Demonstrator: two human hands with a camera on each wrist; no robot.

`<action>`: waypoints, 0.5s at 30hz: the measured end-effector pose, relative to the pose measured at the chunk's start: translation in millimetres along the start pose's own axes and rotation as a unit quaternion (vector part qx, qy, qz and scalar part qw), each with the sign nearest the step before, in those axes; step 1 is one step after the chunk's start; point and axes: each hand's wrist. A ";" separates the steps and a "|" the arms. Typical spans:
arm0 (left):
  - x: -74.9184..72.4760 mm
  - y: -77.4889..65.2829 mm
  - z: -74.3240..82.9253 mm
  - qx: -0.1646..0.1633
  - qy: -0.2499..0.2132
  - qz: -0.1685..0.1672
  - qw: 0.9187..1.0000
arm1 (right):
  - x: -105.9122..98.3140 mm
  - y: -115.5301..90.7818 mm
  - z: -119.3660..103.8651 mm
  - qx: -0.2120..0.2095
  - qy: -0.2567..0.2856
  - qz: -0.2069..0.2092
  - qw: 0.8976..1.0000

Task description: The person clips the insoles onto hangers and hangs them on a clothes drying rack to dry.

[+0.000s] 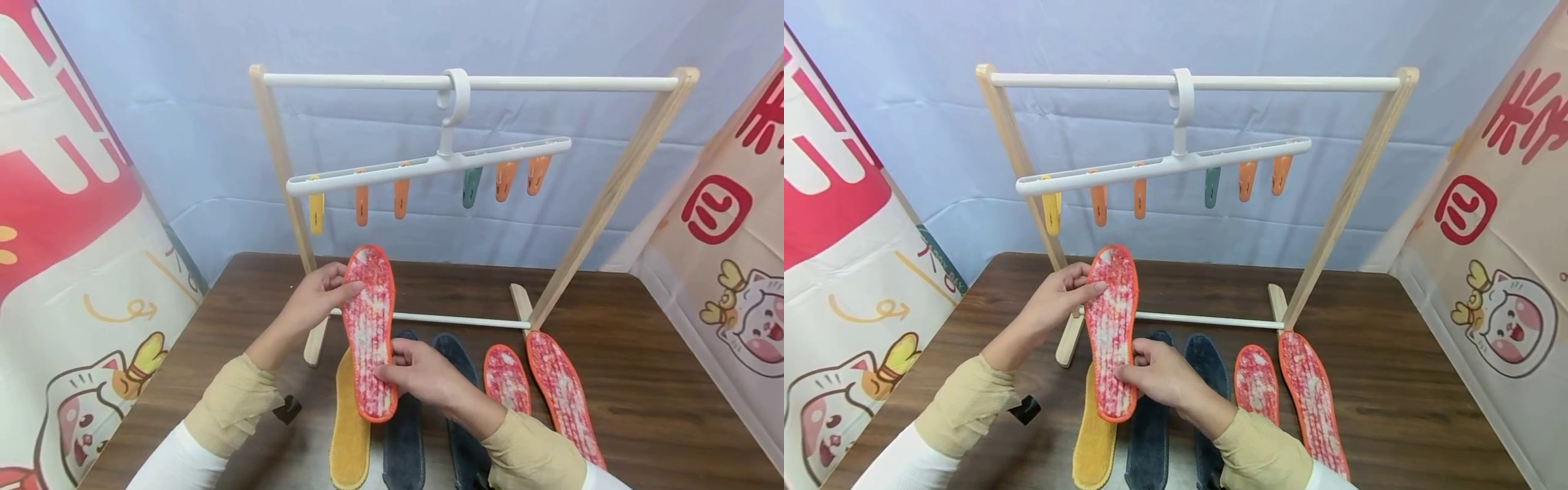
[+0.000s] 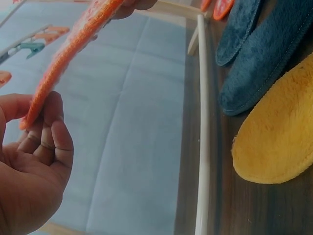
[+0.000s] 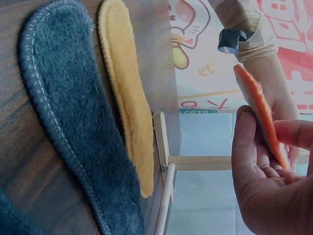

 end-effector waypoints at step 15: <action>-9.3 -9.9 5.0 -0.019 0.001 0.035 0.999 | 2.3 1.5 -2.7 -0.020 -0.009 -0.004 1.000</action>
Point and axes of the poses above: each hand's wrist, its own y-axis towards the middle knuckle, its own x-axis out of the palm, z = x × y, and after that the axes turned 13 degrees about -x, right-handed
